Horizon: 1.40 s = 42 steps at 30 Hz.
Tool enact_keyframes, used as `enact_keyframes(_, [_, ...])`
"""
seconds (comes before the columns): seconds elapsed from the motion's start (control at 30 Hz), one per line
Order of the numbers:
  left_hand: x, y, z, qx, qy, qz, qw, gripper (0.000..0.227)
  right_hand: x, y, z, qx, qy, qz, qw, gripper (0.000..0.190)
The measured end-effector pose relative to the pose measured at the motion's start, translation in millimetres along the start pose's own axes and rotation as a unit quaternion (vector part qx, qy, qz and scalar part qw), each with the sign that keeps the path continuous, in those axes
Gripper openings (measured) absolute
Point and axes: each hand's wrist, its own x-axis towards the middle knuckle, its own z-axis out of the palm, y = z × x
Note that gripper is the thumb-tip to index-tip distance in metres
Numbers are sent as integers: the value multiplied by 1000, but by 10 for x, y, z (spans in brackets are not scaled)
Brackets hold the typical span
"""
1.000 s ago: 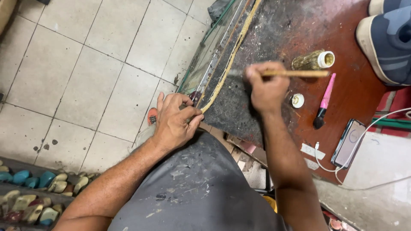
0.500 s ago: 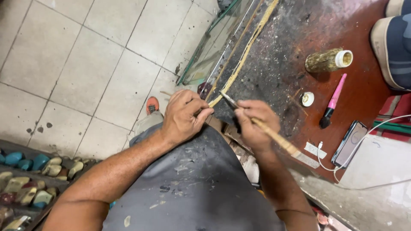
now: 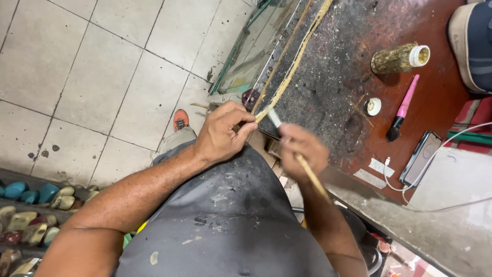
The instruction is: The person holds a long, thin, beige cord on a dark workbench and uses a paintbrush to apply a yellowish substance from a small jar onto the cord. The person repeatedly dips the brush into the jar and paints along the length of the cord, occasionally adjusting its position on the table.
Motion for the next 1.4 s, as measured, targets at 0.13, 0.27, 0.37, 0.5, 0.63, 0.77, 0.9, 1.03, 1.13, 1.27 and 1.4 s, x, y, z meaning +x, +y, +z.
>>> enact_keyframes(0.13, [12, 54, -40, 3, -12, -2, 1000, 7, 278, -225, -71, -79, 22, 66, 994, 17])
enact_keyframes(0.27, [2, 24, -45, 16, -21, -2, 1000, 10, 302, -112, -168, -100, 27, 121, 987, 21])
enact_keyframes(0.37, [-20, -38, -21, 22, -23, 4, 999, 10, 641, -156, -170, -46, 41, 171, 983, 23])
enact_keyframes(0.5, [-22, -8, -20, 30, -26, -1, 999, 10, 705, -226, -108, -13, 13, 202, 979, 22])
enact_keyframes(0.63, [-83, -26, -18, 16, -28, -8, 999, 10, 935, 34, -231, -101, -1, 154, 983, 27])
enact_keyframes(0.77, [-122, -56, -56, 14, -45, -4, 999, 19, 893, -42, -147, -51, 12, 170, 984, 28])
enact_keyframes(0.9, [-94, 87, -79, 34, -51, 12, 998, 16, 1145, -20, -458, -60, 52, 122, 989, 23])
enact_keyframes(1.03, [31, 221, 31, 54, -30, 24, 998, 12, 1188, -117, -596, -66, 82, 108, 989, 20])
enact_keyframes(1.13, [316, 270, 220, 43, -9, 37, 998, 10, 1154, -87, -631, -53, 83, 124, 987, 18])
enact_keyframes(1.27, [899, 472, 391, 56, 6, 63, 996, 10, 1143, -74, -671, -32, 83, 134, 987, 16])
enact_keyframes(1.4, [1295, 271, 667, 72, 27, 45, 996, 12, 1049, 96, -846, -36, 69, 135, 988, 14])
